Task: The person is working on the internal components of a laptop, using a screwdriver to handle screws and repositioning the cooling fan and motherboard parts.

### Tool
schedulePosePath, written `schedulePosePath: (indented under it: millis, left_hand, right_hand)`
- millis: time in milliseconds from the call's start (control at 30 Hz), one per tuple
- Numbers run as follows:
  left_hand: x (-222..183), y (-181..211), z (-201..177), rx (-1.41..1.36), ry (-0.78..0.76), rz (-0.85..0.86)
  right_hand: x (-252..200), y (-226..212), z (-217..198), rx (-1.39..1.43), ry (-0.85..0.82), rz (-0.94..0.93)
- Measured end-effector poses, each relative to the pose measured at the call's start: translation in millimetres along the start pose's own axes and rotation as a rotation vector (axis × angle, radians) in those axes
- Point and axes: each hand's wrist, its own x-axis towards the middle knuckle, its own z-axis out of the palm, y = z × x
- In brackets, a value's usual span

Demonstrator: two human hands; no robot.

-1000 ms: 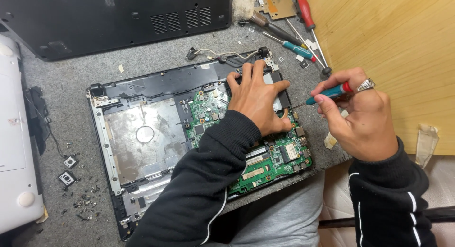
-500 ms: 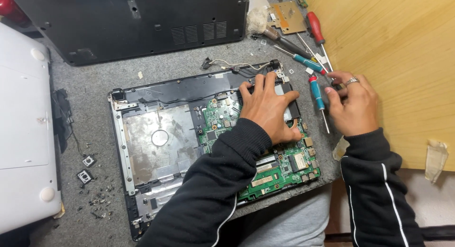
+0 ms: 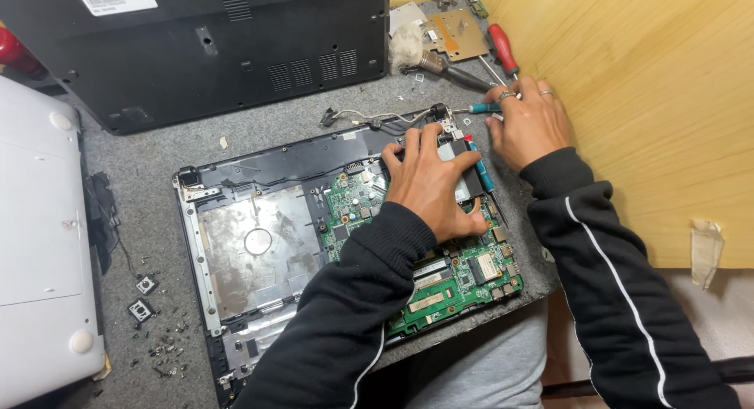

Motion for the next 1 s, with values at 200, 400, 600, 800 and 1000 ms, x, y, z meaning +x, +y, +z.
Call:
schedulePosePath:
  millis: [200, 400, 600, 800, 1000]
  left_hand:
    - [0.2, -0.1, -2.7, 0.009, 0.01, 0.004]
    - [0.0, -0.7, -0.2, 0.002, 0.016, 0.006]
    - [-1.7, 3.1, -2.8, 0.008, 0.031, 0.009]
    - [-0.3, 3.4, -6.1, 0.038, -0.005, -0.003]
    - [0.5, -6.1, 1.5, 0.027, -0.04, 0.004]
  right_hand:
    - [-8.2, -8.3, -20.5, -0.035, -0.081, 0.016]
    - [-28.1, -2.8, -30.5, 0.117, 0.005, -0.031]
    - [-56.6, -8.1, -58.3, 0.479, 0.151, 0.027]
    - [-47.7, -28.0, -52.1, 0.483, -0.12, -0.021]
    - [-44.3, -31.6, -48.8, 0.757, -0.03, -0.174]
